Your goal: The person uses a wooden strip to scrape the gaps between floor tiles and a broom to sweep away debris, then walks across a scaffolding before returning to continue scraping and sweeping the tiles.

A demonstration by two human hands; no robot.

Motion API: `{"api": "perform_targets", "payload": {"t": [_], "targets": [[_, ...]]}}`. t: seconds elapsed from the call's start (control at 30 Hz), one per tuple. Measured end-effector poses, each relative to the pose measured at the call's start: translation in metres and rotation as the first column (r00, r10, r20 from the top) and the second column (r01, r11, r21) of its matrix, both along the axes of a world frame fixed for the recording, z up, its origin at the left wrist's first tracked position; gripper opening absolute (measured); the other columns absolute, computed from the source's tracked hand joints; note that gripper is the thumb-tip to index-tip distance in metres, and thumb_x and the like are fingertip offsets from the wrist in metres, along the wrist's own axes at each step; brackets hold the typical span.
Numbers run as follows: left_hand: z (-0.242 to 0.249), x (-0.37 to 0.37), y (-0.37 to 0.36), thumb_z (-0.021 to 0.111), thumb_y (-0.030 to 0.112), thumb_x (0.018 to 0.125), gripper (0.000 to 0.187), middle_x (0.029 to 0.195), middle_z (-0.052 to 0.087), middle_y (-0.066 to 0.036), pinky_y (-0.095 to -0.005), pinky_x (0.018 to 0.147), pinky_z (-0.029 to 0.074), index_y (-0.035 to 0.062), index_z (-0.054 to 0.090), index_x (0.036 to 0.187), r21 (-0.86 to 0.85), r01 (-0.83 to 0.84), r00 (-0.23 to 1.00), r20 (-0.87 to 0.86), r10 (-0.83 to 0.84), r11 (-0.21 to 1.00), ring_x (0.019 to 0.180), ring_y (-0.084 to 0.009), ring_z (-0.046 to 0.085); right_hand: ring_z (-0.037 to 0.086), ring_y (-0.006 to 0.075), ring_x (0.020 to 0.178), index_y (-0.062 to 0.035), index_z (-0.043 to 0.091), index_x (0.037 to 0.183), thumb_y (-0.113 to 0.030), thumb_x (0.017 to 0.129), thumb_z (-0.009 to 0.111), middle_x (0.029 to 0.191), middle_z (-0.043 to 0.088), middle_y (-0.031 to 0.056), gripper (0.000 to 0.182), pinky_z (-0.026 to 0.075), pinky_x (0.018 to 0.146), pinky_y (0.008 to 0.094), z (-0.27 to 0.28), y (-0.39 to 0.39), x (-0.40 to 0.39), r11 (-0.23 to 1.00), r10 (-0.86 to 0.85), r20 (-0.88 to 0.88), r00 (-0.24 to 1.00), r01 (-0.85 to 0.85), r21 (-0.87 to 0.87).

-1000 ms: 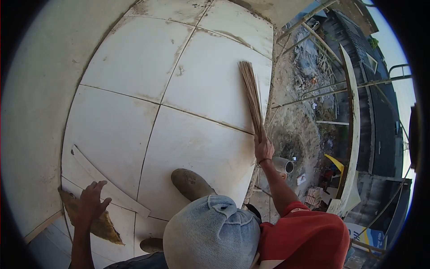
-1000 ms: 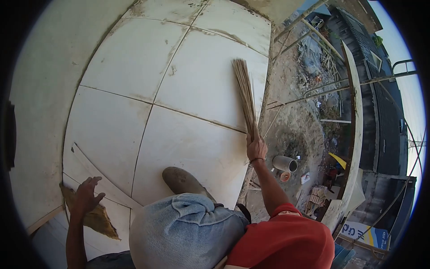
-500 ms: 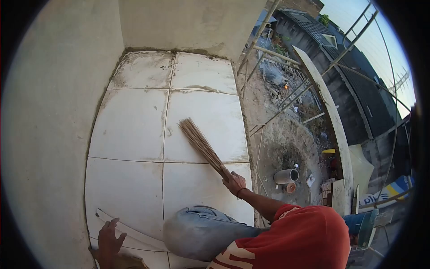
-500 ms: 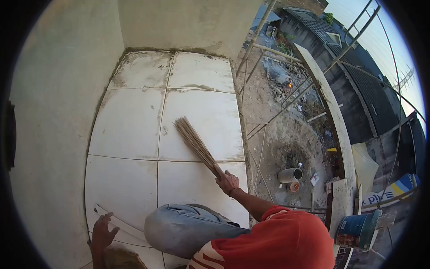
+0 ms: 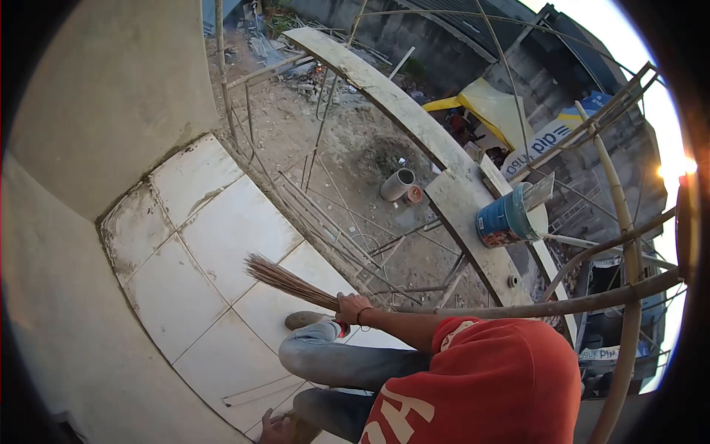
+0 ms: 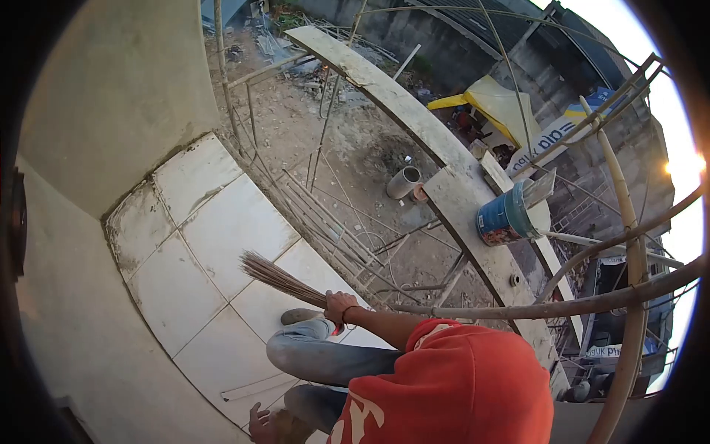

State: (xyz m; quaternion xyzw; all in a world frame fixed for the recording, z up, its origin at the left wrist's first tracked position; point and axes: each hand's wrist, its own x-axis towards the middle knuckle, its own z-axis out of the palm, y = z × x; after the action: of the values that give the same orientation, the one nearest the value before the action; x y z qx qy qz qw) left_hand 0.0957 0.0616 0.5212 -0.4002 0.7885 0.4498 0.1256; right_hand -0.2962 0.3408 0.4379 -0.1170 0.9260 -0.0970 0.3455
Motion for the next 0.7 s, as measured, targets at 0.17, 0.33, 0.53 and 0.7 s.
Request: {"api": "perform_targets", "payload": {"t": [0.17,0.33,0.53,0.7], "targets": [[0.048,-0.025,0.07,0.081,0.016,0.094,0.055,0.119,0.075,-0.019,-0.0436,0.097,0.058,0.0025,0.062,0.144,0.293,-0.035,0.998,-0.041,0.049,0.956,0.108,-0.0316,0.074,0.073,0.0477,0.114,0.0032,0.066,0.124,-0.031,0.089,0.072,0.118,0.075,0.0308,0.049,0.059,0.1,0.056,0.075,0.113,0.066,0.969,-0.232,0.066,0.971,0.225,0.1],[0.123,-0.021,0.115,0.076,0.013,0.098,0.049,0.113,0.078,-0.018,-0.0394,0.095,0.059,-0.0009,0.062,0.143,0.298,0.079,0.997,-0.031,-0.073,0.951,0.103,-0.0255,0.076,0.073,0.0461,0.113,0.0023,0.074,0.118,-0.036,0.086,0.077,0.116,0.077,0.028,0.05,0.059,0.099,0.0557,0.137,0.195,0.134,0.873,-0.45,-0.031,0.893,0.447,0.198],[0.085,0.081,0.101,0.076,0.019,0.101,0.049,0.107,0.078,-0.016,-0.0377,0.089,0.058,-0.0006,0.063,0.144,0.367,-0.13,0.98,0.19,0.062,0.921,0.096,-0.0229,0.076,0.071,0.0514,0.1,-0.0064,0.058,0.123,-0.029,0.088,0.075,0.1,0.076,0.0271,0.045,0.054,0.088,0.0601,0.212,0.228,0.122,0.781,-0.581,-0.462,0.67,0.619,-0.084],[0.097,0.102,0.058,0.074,0.021,0.102,0.053,0.116,0.074,-0.012,-0.0366,0.08,0.057,0.0006,0.059,0.148,0.353,-0.345,0.909,0.356,0.217,0.87,0.096,-0.0205,0.075,0.071,0.0515,0.087,-0.0038,0.059,0.111,-0.021,0.091,0.075,0.088,0.073,0.0254,0.031,0.054,0.074,0.0566,0.301,0.21,0.072,0.716,-0.692,-0.547,0.47,0.541,-0.441]]}}
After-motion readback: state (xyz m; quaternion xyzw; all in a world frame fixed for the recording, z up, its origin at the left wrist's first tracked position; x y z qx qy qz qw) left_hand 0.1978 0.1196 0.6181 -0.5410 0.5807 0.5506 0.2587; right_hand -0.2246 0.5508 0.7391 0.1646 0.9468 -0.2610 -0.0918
